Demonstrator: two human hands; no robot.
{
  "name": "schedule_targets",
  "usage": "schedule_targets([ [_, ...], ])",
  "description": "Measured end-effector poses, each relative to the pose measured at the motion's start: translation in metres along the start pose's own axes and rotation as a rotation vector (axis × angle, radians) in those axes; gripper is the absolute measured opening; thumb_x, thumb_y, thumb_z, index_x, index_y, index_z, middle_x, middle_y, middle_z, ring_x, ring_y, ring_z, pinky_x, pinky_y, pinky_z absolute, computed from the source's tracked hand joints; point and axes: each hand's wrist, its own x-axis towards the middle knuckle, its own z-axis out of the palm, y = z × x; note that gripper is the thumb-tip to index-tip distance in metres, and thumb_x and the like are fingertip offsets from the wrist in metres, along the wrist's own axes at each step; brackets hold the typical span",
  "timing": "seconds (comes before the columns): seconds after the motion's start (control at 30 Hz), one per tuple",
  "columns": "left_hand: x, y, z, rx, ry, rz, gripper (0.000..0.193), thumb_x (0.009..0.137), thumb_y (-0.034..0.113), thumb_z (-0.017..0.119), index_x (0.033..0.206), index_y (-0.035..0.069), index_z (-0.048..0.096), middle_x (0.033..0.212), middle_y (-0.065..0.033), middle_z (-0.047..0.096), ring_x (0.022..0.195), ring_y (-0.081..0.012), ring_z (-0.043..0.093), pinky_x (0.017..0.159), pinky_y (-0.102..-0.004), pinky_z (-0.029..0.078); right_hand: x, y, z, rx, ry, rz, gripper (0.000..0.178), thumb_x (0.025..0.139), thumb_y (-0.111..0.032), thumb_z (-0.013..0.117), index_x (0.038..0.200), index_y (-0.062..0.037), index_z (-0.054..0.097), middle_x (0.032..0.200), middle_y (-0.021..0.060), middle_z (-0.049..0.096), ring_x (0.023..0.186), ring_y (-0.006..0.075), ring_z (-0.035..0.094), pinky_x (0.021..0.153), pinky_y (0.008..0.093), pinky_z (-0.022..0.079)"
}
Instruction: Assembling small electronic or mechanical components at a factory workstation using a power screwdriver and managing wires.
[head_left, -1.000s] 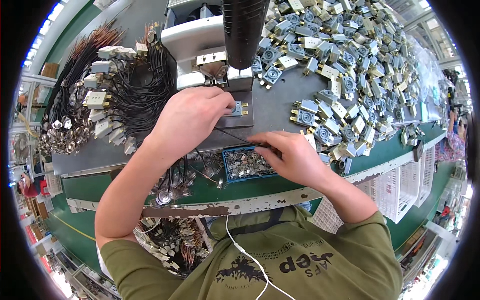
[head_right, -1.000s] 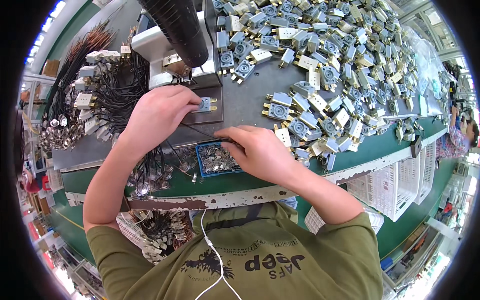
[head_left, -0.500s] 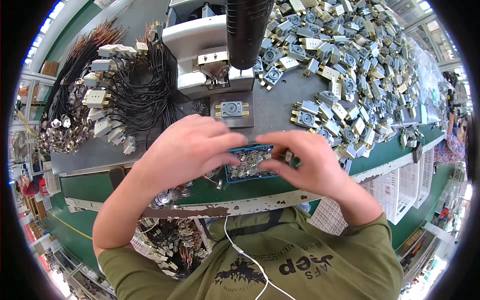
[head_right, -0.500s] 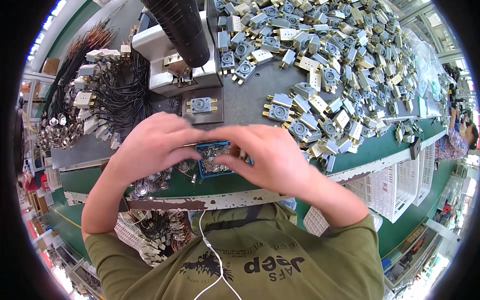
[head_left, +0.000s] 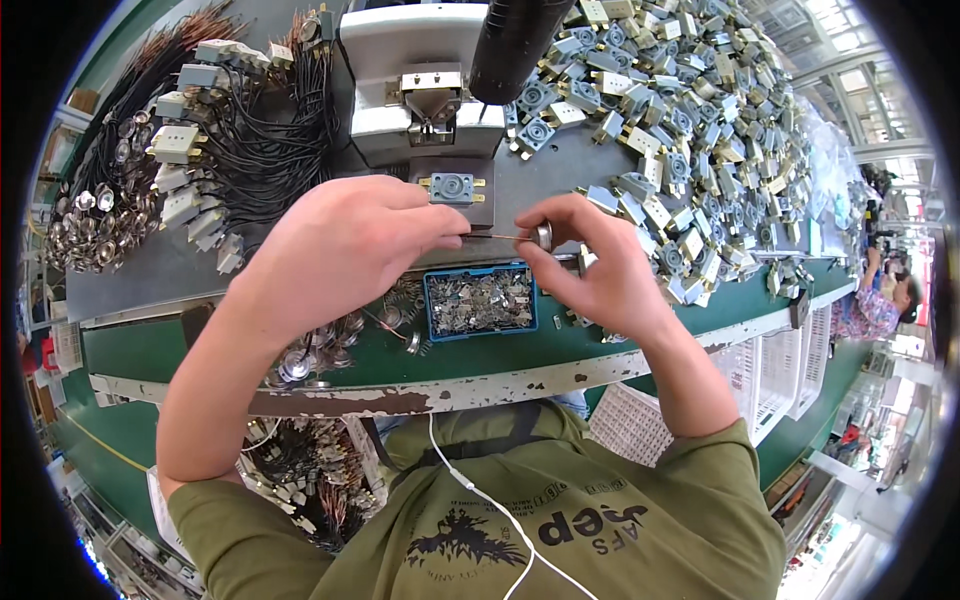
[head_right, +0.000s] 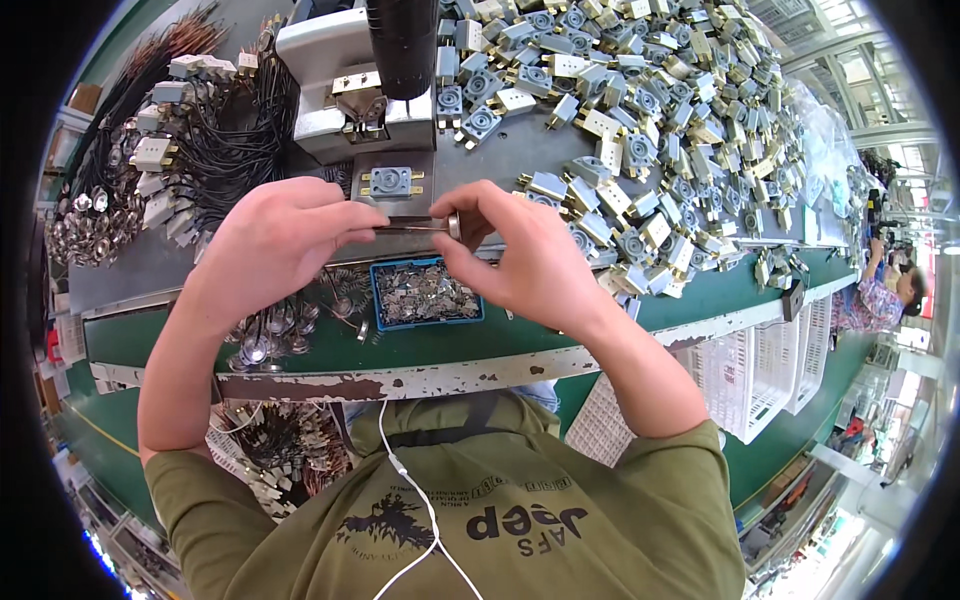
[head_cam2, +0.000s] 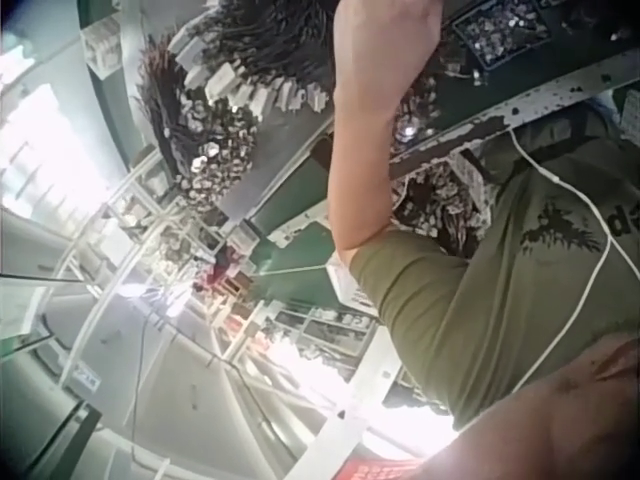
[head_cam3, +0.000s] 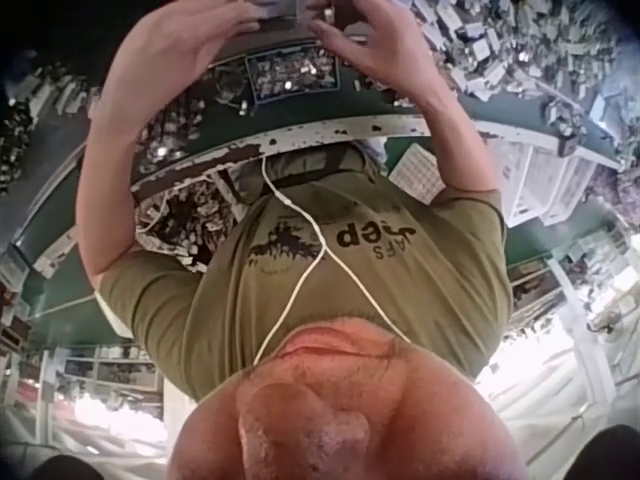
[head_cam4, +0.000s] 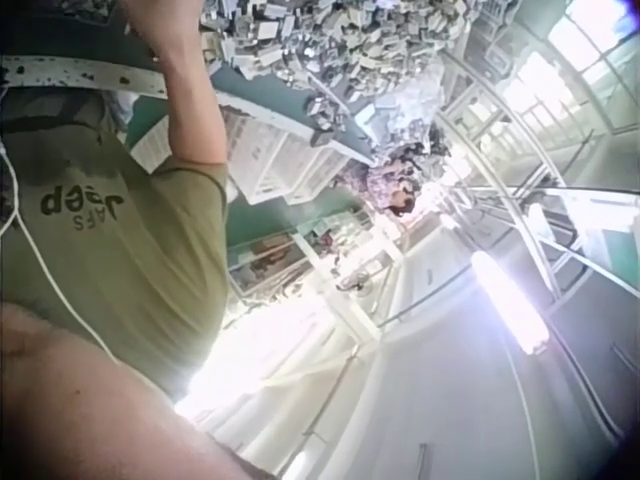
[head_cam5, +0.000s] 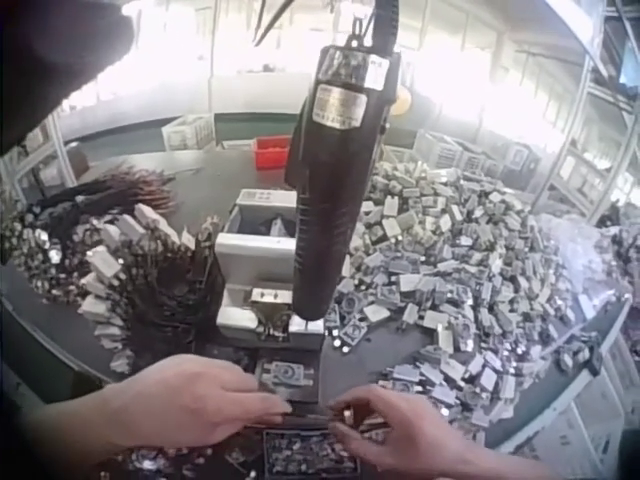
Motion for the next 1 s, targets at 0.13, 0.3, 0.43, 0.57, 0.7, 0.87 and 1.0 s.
schedule_targets([
  [0.13, 0.000, 0.002, -0.013, -0.001, -0.025, -0.034, 0.009, 0.089, 0.013, 0.070, 0.096, 0.008, 0.070, 0.080, -0.0080, 0.066, 0.078, -0.0295, 0.067, 0.070, -0.0410, 0.055, 0.009, 0.003, 0.005, 0.326, -0.110, 0.191, 0.032, 0.103, -0.007, 0.062, 0.133, 0.0027, 0.058, 0.116, 0.0114, 0.073, 0.103, 0.0155, 0.070, 0.090, 0.0325, 0.057],
  [0.3, 0.001, 0.011, -0.017, 0.035, -0.014, -0.092, 0.012, 0.093, 0.017, 0.068, 0.091, 0.005, 0.067, 0.079, -0.0107, 0.066, 0.078, -0.0314, 0.067, 0.070, -0.0431, 0.054, 0.019, 0.009, 0.022, 0.798, -0.058, 0.283, 0.041, 0.110, -0.012, 0.051, 0.147, 0.0057, 0.047, 0.130, 0.0172, 0.068, 0.114, 0.0207, 0.068, 0.100, 0.0352, 0.056],
  [0.43, 0.001, 0.012, -0.002, -0.064, 0.047, -0.159, 0.015, 0.094, 0.019, 0.069, 0.092, 0.004, 0.067, 0.079, -0.0126, 0.067, 0.079, -0.0322, 0.068, 0.070, -0.0435, 0.054, 0.017, 0.006, 0.037, 0.303, 0.273, 0.065, 0.040, 0.111, -0.016, 0.050, 0.145, 0.0054, 0.050, 0.130, 0.0177, 0.068, 0.112, 0.0179, 0.068, 0.098, 0.0339, 0.056],
  [0.57, 0.003, 0.000, 0.019, -0.491, 0.013, -0.285, 0.011, 0.095, 0.017, 0.067, 0.093, 0.006, 0.068, 0.080, -0.0130, 0.069, 0.080, -0.0324, 0.069, 0.070, -0.0437, 0.055, 0.016, -0.024, 0.056, 1.071, 0.401, -0.025, 0.033, 0.112, -0.016, 0.047, 0.135, 0.0046, 0.058, 0.122, 0.0167, 0.071, 0.105, 0.0167, 0.068, 0.099, 0.0320, 0.052],
  [0.7, -0.005, -0.003, 0.010, 0.046, 0.110, -0.002, 0.013, 0.085, 0.009, 0.070, 0.097, 0.006, 0.067, 0.085, -0.0060, 0.066, 0.079, -0.0236, 0.066, 0.069, -0.0373, 0.054, 0.018, -0.017, 0.020, 0.633, 0.081, 0.158, 0.030, 0.111, -0.015, 0.048, 0.130, 0.0034, 0.062, 0.107, 0.0101, 0.071, 0.101, 0.0134, 0.066, 0.093, 0.0285, 0.050],
  [0.87, -0.010, 0.002, 0.003, 0.324, 0.046, 0.051, 0.017, 0.078, 0.012, 0.068, 0.093, 0.007, 0.064, 0.081, -0.0032, 0.059, 0.079, -0.0218, 0.061, 0.067, -0.0360, 0.052, 0.041, -0.026, 0.000, 0.253, -0.350, 0.212, 0.027, 0.107, -0.009, 0.054, 0.128, 0.0011, 0.066, 0.101, 0.0044, 0.070, 0.095, 0.0115, 0.068, 0.085, 0.0278, 0.054],
  [1.0, -0.007, 0.002, 0.008, 0.248, 0.132, 0.040, 0.020, 0.075, 0.014, 0.075, 0.089, 0.007, 0.063, 0.078, -0.0037, 0.057, 0.075, -0.0229, 0.060, 0.065, -0.0365, 0.051, 0.014, -0.025, 0.011, 0.462, -0.097, 0.201, 0.033, 0.101, -0.003, 0.063, 0.134, 0.0010, 0.065, 0.105, 0.0052, 0.070, 0.096, 0.0112, 0.068, 0.087, 0.0272, 0.055],
])
